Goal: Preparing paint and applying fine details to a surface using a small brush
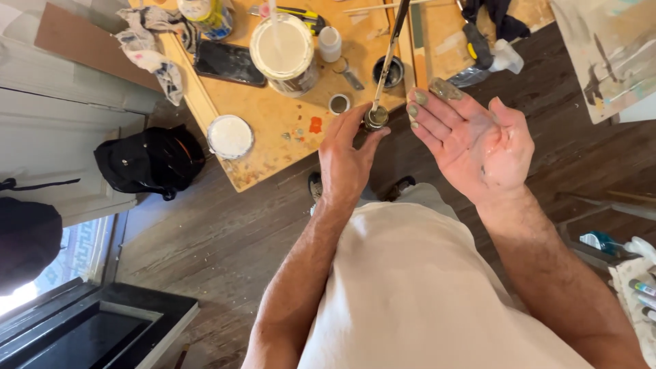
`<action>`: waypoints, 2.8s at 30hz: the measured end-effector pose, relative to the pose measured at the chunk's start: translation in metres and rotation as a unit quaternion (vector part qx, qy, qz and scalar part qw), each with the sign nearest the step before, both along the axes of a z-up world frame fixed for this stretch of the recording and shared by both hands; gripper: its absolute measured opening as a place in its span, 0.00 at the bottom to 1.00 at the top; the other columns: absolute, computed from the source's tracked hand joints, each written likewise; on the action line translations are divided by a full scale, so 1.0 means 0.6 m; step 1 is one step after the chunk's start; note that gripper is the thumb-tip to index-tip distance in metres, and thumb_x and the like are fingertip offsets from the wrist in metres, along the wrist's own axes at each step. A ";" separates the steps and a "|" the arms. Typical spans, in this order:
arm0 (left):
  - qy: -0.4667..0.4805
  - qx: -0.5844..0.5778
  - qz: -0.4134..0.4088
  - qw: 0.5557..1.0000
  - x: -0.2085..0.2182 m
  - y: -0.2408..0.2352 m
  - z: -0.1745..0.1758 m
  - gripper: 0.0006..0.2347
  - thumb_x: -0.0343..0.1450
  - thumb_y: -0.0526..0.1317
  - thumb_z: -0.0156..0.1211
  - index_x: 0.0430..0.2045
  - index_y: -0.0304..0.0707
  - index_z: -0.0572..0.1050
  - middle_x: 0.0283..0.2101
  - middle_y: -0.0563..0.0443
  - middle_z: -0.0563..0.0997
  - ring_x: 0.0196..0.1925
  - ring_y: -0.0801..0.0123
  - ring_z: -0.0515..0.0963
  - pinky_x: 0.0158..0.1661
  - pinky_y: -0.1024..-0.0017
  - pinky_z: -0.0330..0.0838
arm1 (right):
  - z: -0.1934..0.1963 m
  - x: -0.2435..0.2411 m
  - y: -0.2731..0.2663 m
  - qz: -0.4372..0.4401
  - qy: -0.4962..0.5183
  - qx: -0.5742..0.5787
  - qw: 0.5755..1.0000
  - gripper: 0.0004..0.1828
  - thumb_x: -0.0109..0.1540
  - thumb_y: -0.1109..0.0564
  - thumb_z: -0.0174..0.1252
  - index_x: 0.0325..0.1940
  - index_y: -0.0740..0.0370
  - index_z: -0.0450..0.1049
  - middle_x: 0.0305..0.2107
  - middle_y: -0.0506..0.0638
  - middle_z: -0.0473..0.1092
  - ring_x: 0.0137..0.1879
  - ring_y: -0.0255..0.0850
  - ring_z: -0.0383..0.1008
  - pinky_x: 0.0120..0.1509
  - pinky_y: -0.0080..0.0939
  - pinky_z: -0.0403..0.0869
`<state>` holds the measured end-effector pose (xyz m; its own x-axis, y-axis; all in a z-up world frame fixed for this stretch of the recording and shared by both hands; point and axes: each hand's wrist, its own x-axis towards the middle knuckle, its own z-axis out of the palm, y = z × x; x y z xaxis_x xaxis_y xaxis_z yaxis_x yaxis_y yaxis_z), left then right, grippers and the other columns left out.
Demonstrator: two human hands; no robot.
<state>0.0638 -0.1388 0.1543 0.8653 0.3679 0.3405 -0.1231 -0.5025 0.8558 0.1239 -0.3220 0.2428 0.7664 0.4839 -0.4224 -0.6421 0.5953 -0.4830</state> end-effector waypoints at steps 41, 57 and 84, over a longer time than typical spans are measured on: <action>-0.014 -0.061 0.058 0.996 0.016 -0.058 -0.014 0.19 0.63 0.40 0.78 0.46 0.39 0.80 0.43 0.48 0.83 0.46 0.58 0.85 0.48 0.70 0.83 | -0.133 0.054 -0.079 -0.036 -0.165 -0.225 0.960 0.04 0.67 0.68 0.59 0.46 0.71 0.73 0.36 0.67 0.77 0.41 0.50 0.85 0.47 0.47 0.87; 0.013 -0.075 0.115 0.990 -0.049 0.048 -0.003 0.19 0.63 0.38 0.78 0.48 0.37 0.80 0.44 0.46 0.83 0.48 0.58 0.85 0.50 0.68 0.82 | -0.111 0.031 0.084 0.062 0.068 -0.160 0.983 0.37 0.67 0.33 0.42 0.50 0.72 0.77 0.43 0.67 0.79 0.48 0.55 0.84 0.56 0.55 0.83; 0.001 0.018 -0.015 1.000 0.043 0.005 0.038 0.17 0.66 0.31 0.77 0.47 0.30 0.78 0.47 0.44 0.83 0.49 0.62 0.82 0.53 0.68 0.79 | -0.146 0.251 -0.151 -0.091 0.042 -0.153 0.983 0.12 0.62 0.59 0.50 0.49 0.56 0.74 0.12 0.38 0.55 0.18 0.29 0.48 0.25 0.29 0.50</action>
<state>0.0894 -0.1356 0.1772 0.8770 0.3290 0.3502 -0.1364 -0.5284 0.8380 0.2745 -0.4126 0.1552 0.7841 0.1834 -0.5929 -0.5846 0.5392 -0.6062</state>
